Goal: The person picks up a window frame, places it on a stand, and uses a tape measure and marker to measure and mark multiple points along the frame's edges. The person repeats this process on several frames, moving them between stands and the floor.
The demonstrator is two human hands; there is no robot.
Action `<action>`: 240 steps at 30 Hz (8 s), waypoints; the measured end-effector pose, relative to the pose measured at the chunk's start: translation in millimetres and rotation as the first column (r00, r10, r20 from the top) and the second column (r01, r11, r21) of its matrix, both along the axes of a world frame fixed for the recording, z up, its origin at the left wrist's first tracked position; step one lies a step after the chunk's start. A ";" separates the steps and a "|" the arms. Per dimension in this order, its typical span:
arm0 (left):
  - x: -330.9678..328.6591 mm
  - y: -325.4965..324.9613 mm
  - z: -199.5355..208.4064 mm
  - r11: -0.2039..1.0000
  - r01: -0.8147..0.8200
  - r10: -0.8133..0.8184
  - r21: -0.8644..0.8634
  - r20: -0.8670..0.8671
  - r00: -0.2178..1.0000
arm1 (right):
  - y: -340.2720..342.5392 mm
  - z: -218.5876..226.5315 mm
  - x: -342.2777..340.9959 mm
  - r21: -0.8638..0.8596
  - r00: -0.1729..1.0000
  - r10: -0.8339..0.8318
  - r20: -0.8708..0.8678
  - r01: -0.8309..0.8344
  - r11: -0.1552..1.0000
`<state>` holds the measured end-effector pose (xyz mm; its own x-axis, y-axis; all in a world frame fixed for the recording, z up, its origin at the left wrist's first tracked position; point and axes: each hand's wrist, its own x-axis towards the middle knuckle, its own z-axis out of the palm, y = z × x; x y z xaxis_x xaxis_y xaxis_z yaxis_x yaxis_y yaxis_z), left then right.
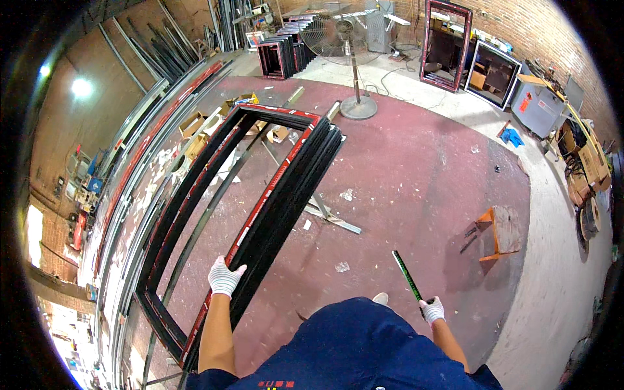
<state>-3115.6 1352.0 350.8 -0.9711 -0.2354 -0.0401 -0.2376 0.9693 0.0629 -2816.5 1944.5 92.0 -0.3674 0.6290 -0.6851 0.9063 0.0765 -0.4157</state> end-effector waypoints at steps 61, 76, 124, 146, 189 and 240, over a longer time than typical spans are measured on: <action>-395.8 -335.9 -36.6 0.914 -0.270 0.327 -0.304 0.155 0.932 | -13.8 82.9 -263.0 0.140 0.967 -0.218 -0.131 0.236 0.962; -416.4 -321.3 -23.7 0.933 -0.201 0.272 -0.297 0.220 0.937 | -39.5 117.0 -312.8 0.225 0.985 -0.110 -0.129 0.137 0.965; -193.5 629.9 -104.0 -0.144 -0.833 -0.760 0.534 0.480 0.439 | 166.3 195.5 -371.8 0.287 0.727 0.408 -0.552 -0.295 0.912; -669.7 1059.6 -164.3 0.120 -0.659 -0.830 0.743 0.439 0.344 | 524.5 -22.7 -360.1 0.284 0.646 -0.702 0.299 0.642 0.712; -1499.4 1695.4 -123.1 -0.478 -0.465 0.002 0.745 0.531 0.847 | 1659.3 58.2 -1857.1 0.387 0.578 0.339 -0.743 -0.043 0.921; -1070.6 1847.0 -162.4 -0.771 0.445 0.632 0.456 0.457 0.626 | 1515.7 409.1 -1799.7 -0.229 -0.008 -0.294 -0.956 -0.606 0.762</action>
<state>-4186.2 3199.0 188.4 -0.7387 -0.4287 -0.5201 0.3227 -0.9024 0.2855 -4616.1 3460.2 501.1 -0.9231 0.1916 0.3334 -0.3845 -0.4479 -0.8072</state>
